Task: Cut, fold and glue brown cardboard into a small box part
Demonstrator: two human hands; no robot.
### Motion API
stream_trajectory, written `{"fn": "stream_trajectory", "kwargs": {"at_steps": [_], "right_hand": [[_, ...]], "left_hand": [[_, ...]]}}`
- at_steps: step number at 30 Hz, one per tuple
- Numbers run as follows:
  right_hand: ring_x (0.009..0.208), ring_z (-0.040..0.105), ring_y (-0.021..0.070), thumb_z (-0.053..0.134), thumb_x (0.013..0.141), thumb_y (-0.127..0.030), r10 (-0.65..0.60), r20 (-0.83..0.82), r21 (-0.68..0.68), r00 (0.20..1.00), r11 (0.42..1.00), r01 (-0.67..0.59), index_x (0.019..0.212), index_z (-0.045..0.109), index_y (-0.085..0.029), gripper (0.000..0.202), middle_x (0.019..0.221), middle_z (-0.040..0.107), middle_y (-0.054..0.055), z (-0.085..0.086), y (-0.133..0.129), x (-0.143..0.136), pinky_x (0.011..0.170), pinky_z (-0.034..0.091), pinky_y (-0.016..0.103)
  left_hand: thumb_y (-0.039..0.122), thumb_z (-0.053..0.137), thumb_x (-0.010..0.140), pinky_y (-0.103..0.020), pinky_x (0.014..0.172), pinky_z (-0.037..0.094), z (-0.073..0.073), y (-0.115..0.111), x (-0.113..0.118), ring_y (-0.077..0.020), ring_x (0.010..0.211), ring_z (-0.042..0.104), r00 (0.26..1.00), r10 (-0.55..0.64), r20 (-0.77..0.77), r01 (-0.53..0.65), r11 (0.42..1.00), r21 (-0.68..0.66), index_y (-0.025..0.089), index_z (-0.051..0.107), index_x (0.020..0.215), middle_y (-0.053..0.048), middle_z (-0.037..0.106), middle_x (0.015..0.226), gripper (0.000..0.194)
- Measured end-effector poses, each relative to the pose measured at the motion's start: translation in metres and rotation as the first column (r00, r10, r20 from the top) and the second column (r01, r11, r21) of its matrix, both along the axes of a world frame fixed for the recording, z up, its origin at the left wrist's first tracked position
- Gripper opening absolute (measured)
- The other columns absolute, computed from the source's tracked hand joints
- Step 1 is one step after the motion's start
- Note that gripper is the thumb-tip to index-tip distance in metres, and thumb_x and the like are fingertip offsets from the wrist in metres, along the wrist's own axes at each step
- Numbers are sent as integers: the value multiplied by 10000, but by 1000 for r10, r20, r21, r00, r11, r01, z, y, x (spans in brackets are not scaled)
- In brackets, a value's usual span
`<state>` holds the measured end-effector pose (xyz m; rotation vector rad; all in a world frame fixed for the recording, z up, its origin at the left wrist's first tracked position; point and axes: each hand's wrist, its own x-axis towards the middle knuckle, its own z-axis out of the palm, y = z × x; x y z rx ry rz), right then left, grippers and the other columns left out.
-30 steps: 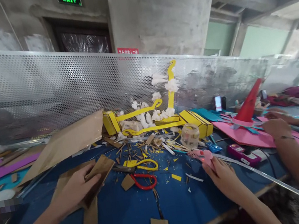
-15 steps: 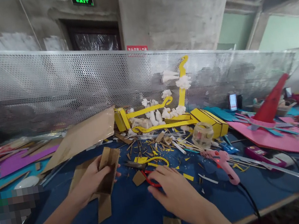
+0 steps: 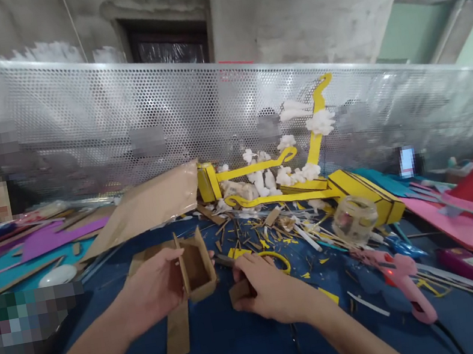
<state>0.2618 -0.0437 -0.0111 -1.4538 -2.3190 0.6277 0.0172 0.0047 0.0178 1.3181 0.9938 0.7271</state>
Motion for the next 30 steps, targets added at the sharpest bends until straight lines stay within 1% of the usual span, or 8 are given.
{"fn": "stream_trajectory", "kwargs": {"at_steps": [4, 7, 11, 13, 15, 18, 22, 30], "right_hand": [[889, 650, 192, 652, 899, -137, 2, -238, -49, 971, 999, -14, 1116, 607, -234, 242, 977, 708, 8, 0, -3, 2, 799, 488, 303], [834, 671, 197, 683, 913, -230, -109, -548, -53, 830, 994, 96, 987, 661, -206, 81, 877, 721, 14, 3, 2, 5, 755, 507, 301], [648, 674, 162, 661, 953, -491, -202, -845, -166, 496, 979, 116, 972, 615, -215, 280, 850, 728, 22, 12, 7, 10, 566, 496, 263], [623, 667, 131, 769, 883, -479, -229, -921, -212, 314, 973, 88, 966, 636, -212, 310, 883, 738, 23, 16, 6, 10, 545, 481, 231], [613, 646, 111, 861, 807, -421, -236, -945, -222, 225, 971, 85, 926, 684, -195, 311, 804, 731, 10, 18, 4, 8, 552, 471, 207], [544, 589, 94, 874, 800, -395, -227, -947, -213, 227, 973, 85, 816, 716, -174, 272, 624, 674, -14, 19, 1, 4, 527, 438, 195], [515, 560, 95, 813, 857, -447, -263, -929, -265, 260, 964, 28, 778, 717, -169, 305, 589, 651, -7, 17, -4, 0, 494, 381, 199], [542, 395, 88, 753, 909, -464, -266, -887, -278, 377, 960, 22, 644, 619, -166, 420, 567, 480, -46, 7, -11, -9, 521, 283, 246]], "left_hand": [[339, 414, 988, -419, 950, 590, 2, 1, -1, -265, 1071, 740, 969, 43, 242, -1, 985, -173, 161, 676, 1067, -150, 779, 1077, 326], [361, 541, 986, -407, 958, 586, -3, -1, 0, -271, 1143, 712, 947, 81, 311, -31, 987, -161, 171, 660, 1153, -150, 749, 1215, 279], [401, 763, 875, -431, 1058, 533, -12, -5, 4, -290, 1266, 640, 973, 98, 210, -125, 985, 118, 211, 579, 1288, -124, 688, 1348, 490], [397, 792, 840, -462, 1090, 510, -15, -7, 8, -301, 1276, 630, 986, 124, 110, -151, 942, 300, 220, 538, 1300, -121, 681, 1345, 555], [377, 769, 848, -487, 1089, 511, -19, -9, 11, -293, 1243, 652, 992, 117, 40, -123, 892, 436, 249, 462, 1336, -110, 668, 1348, 591], [296, 707, 876, -499, 1129, 478, -25, -11, 13, -266, 1280, 630, 991, 121, -54, -64, 791, 608, 310, 360, 1372, -85, 599, 1409, 605], [206, 649, 892, -503, 1192, 411, -32, -13, 13, -257, 1379, 541, 969, 176, -175, 23, 638, 770, 318, 373, 1328, -78, 537, 1430, 528], [171, 608, 933, -467, 1185, 431, -37, -18, 12, -241, 1430, 473, 956, 196, -218, 87, 521, 849, 321, 303, 1394, -103, 421, 1530, 573]]}}
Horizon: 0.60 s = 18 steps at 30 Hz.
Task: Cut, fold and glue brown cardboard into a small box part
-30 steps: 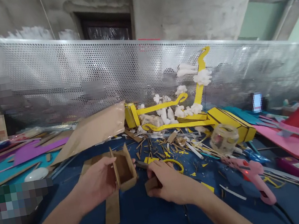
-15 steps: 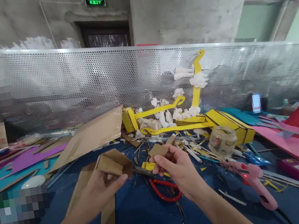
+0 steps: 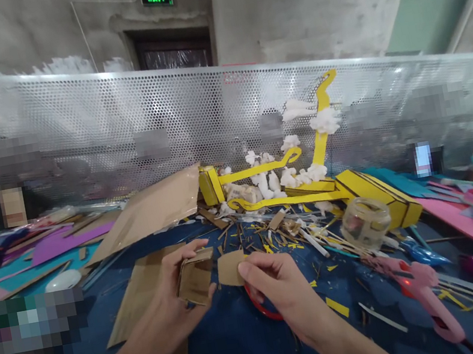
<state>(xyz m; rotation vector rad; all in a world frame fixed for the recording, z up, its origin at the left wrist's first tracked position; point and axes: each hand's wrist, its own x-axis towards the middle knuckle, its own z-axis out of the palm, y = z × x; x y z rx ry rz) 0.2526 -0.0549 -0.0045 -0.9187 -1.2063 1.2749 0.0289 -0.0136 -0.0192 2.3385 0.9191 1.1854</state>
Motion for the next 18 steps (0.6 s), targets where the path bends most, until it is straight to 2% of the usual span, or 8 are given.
{"fn": "stream_trajectory", "kwargs": {"at_steps": [4, 8, 14, 18], "right_hand": [[500, 382, 78, 848, 810, -464, 16, -139, -101, 990, 994, -30, 671, 625, -176, 390, 534, 489, -61, 0, -5, -13, 484, 249, 237], [532, 482, 96, 868, 795, -443, 56, -191, -104, 980, 992, -77, 713, 624, -181, 368, 575, 609, -23, 1, -9, -22, 517, 323, 234], [488, 390, 70, 860, 814, -432, 63, -169, -64, 984, 995, -75, 708, 615, -182, 366, 525, 500, -78, -9, -6, -19, 521, 308, 235], [488, 382, 74, 858, 812, -432, 82, -134, -68, 988, 993, -92, 705, 609, -185, 366, 540, 485, -82, -11, -5, -19, 521, 305, 247]], "left_hand": [[137, 638, 904, -494, 1184, 428, -4, 3, 1, -253, 1437, 463, 999, -2, 39, 1, 999, 32, 308, 296, 1388, -124, 432, 1525, 617], [120, 649, 891, -522, 1135, 473, -8, 4, 5, -281, 1392, 517, 999, -23, 38, 19, 995, 102, 283, 293, 1376, -164, 460, 1497, 624], [138, 683, 888, -538, 1133, 474, -9, 1, 7, -304, 1392, 523, 1000, -12, 5, 12, 993, 118, 279, 292, 1387, -183, 474, 1501, 650], [162, 675, 899, -524, 1114, 500, -7, -1, 8, -303, 1368, 548, 999, -31, -38, 35, 993, 112, 282, 298, 1386, -180, 487, 1493, 627]]}}
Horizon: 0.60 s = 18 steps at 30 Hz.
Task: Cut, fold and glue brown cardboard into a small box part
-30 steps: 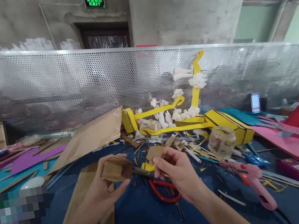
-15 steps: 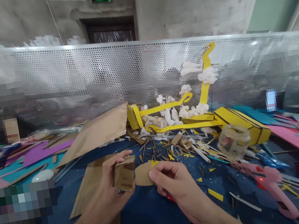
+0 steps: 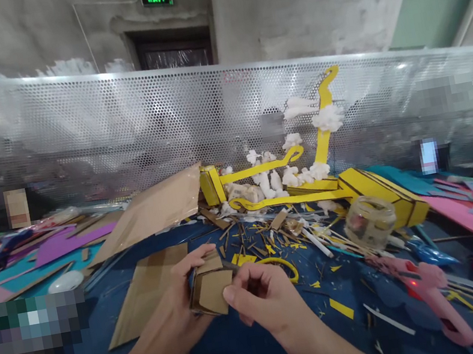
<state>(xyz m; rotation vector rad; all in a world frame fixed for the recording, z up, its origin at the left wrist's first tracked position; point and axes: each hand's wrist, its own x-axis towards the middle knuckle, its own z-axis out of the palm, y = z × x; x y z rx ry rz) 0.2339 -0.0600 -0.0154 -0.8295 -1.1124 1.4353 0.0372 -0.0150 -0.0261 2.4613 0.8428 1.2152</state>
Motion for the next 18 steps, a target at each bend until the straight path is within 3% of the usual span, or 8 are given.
{"fn": "stream_trajectory", "kwargs": {"at_steps": [18], "right_hand": [[468, 386, 76, 859, 788, -473, 10, 14, 15, 1000, 1000, -10, 684, 597, -191, 399, 527, 490, -78, 7, -2, -5, 502, 287, 246]], "left_hand": [[154, 696, 869, -508, 1085, 531, -2, -2, 1, -304, 1338, 589, 1000, 11, -6, -11, 1000, 3, 288, 329, 1381, -167, 535, 1478, 643]]}}
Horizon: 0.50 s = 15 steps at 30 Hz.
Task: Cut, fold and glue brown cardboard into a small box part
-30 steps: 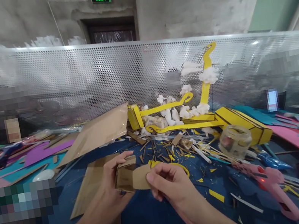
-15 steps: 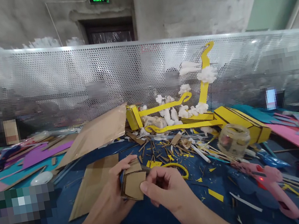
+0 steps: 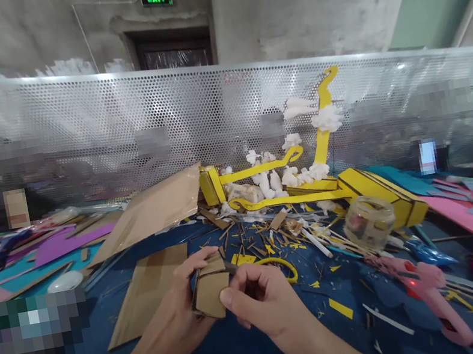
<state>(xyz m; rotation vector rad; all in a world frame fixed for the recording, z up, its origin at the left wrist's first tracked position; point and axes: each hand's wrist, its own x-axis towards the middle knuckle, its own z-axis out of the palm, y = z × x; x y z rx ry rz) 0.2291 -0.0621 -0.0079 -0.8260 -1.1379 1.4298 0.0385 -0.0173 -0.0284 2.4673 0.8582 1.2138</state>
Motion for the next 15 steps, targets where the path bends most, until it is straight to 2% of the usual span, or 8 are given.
{"fn": "stream_trajectory", "kwargs": {"at_steps": [7, 15], "right_hand": [[475, 406, 78, 842, 812, -466, -17, 32, 10, 999, 1000, 17, 696, 592, -190, 390, 538, 499, -75, -1, -1, 1, 505, 291, 243], [480, 389, 81, 835, 813, -482, -23, 32, 23, 999, 999, 22, 706, 587, -192, 396, 534, 479, -80, -3, 0, 1, 506, 283, 248]], "left_hand": [[178, 703, 868, -495, 1086, 531, -1, 0, 0, -297, 1334, 590, 1000, 12, -1, -12, 1000, 7, 285, 332, 1408, -156, 548, 1469, 663], [170, 701, 859, -539, 1108, 508, -7, 4, 0, -318, 1368, 556, 1000, 26, -8, -26, 1000, 18, 300, 310, 1405, -159, 537, 1461, 684]]}}
